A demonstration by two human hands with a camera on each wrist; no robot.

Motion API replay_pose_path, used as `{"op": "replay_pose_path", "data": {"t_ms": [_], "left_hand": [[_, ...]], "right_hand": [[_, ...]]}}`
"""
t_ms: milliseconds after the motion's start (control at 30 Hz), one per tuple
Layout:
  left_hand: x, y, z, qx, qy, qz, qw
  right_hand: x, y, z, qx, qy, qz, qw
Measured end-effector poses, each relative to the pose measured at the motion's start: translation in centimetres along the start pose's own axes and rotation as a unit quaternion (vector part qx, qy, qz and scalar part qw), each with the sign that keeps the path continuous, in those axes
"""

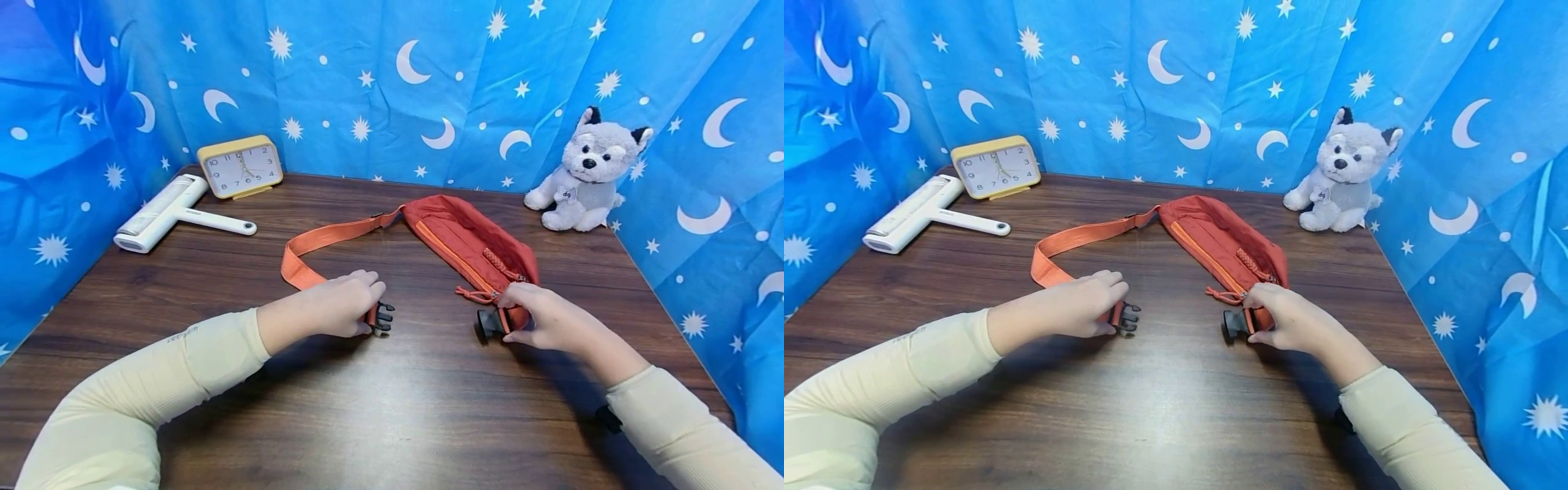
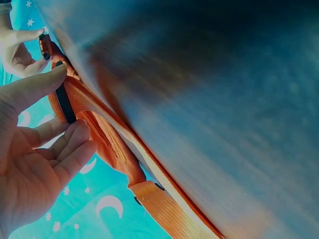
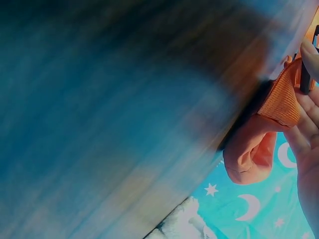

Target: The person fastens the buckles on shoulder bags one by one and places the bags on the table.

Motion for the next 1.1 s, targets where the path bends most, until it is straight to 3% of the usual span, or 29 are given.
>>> {"op": "replay_pose_path", "data": {"t_ms": [500,1100], "left_hand": [[0.1,0.06,-0.61,0.004,0.048,0.012,0.9988],[0.47,-0.02,-0.87,0.005,0.05,0.003,0.9988]], "right_hand": [[0.21,-0.44,-0.58,-0.003,0.021,-0.014,1.0],[0.89,-0.93,-0.69,0.002,0.037,-0.019,0.999]]}}
Point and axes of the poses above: each hand's wrist, its own x-axis towards the middle knuckle, its own z-axis out of the palm, y = z × x, the point moved 9 cm from there along x, towards the middle knuckle, and after that the axes turned 6 degrees about x, right-handed, at the moved point
